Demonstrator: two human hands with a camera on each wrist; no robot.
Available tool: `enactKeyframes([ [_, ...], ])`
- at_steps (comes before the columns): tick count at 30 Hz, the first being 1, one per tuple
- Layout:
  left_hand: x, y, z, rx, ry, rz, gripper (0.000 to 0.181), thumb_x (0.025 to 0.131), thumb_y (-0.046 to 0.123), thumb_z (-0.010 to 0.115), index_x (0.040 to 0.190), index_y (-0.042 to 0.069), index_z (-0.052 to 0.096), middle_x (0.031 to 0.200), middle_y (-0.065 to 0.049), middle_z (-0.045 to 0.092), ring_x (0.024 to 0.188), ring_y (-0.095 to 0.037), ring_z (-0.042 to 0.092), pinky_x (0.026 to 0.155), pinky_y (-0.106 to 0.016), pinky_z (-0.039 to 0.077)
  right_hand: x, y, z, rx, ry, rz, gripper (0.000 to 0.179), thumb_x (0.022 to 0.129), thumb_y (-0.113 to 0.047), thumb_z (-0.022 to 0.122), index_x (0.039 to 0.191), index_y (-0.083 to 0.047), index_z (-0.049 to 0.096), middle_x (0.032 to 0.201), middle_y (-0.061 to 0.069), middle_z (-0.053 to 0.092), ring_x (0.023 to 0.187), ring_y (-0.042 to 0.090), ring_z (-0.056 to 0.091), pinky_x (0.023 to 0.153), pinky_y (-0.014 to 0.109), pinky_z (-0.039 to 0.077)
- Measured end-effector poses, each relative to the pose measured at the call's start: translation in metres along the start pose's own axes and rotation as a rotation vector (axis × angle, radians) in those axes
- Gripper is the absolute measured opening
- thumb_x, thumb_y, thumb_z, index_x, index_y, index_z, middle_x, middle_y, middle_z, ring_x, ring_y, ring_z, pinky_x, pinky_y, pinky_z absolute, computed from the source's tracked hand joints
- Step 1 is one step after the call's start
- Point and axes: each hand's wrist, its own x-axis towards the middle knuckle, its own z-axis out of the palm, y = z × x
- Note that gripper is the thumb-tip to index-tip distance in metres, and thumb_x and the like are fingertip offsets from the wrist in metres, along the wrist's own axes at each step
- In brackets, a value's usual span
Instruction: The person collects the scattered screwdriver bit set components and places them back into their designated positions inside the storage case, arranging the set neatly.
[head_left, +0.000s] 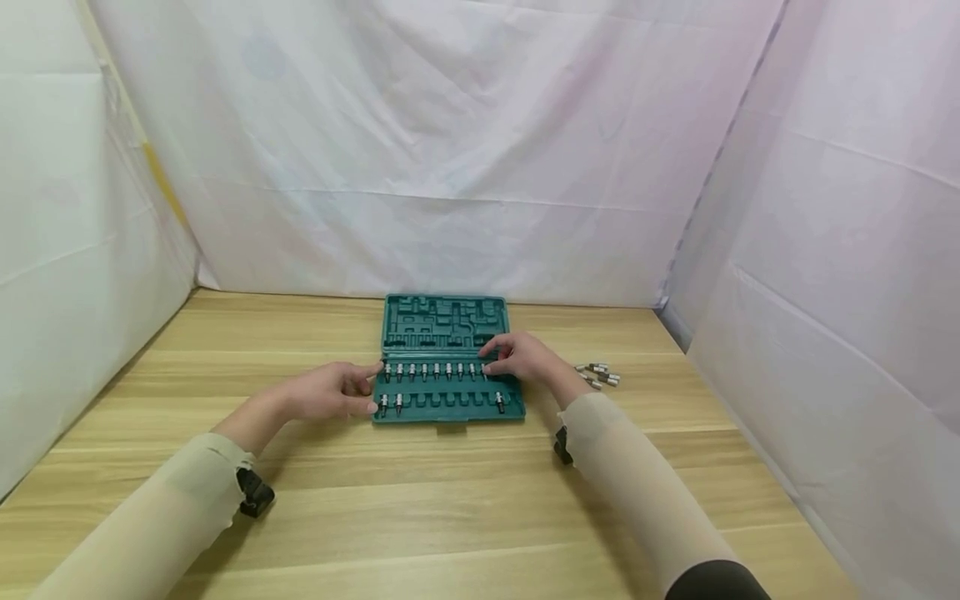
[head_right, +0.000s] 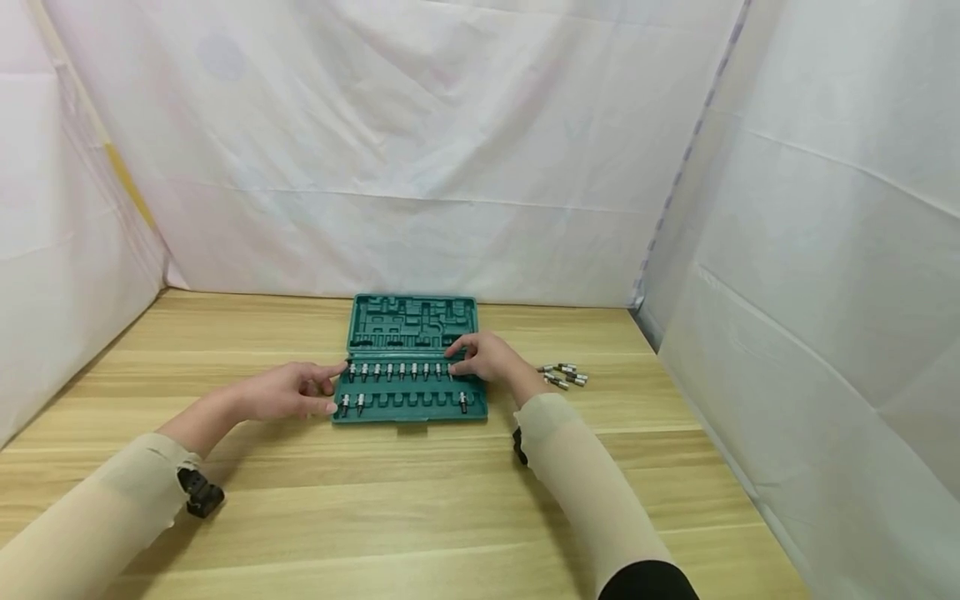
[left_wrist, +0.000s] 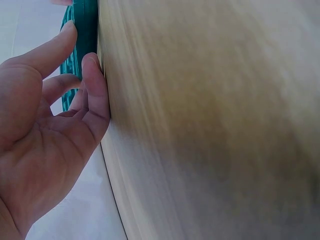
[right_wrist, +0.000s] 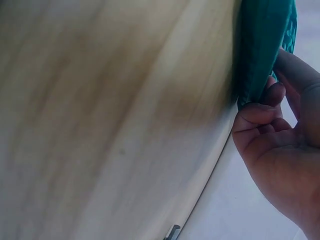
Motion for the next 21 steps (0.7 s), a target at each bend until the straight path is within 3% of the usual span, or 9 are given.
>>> enactKeyframes([
  [9,0.0012,-0.0014,0.0017,-0.004,0.002,-0.004,0.085,0.106,0.023,0.075,0.172,0.0,0.026,0.131,-0.021,0.066,0.099,-0.021,0.064,0.081,-0.035,0.059,-0.0018,0.0028,-0.0002,0.023,-0.006,-0.01,0.029,0.104,-0.029,0.08,0.132,-0.024,0.079,0.104,0.007,0.068,0.091,0.023,0.057,0.082,0.038,0.048],
  [15,0.0009,-0.0006,0.0014,-0.003,0.001,-0.007,0.085,0.107,0.024,0.075,0.172,0.0,0.026,0.133,-0.022,0.065,0.102,-0.021,0.065,0.083,-0.036,0.06,-0.0018,-0.0017,-0.0004,-0.011,0.005,0.001,0.028,0.103,-0.029,0.081,0.13,-0.023,0.078,0.1,0.007,0.067,0.088,0.023,0.058,0.079,0.037,0.048],
  [21,-0.0002,-0.0003,0.0002,-0.007,0.0,-0.013,0.084,0.107,0.024,0.074,0.172,0.001,0.026,0.135,-0.023,0.064,0.103,-0.021,0.066,0.085,-0.037,0.059,-0.0018,-0.0059,-0.0011,-0.028,0.006,0.006,0.027,0.103,-0.028,0.08,0.13,-0.023,0.078,0.106,0.008,0.068,0.094,0.024,0.062,0.083,0.039,0.052],
])
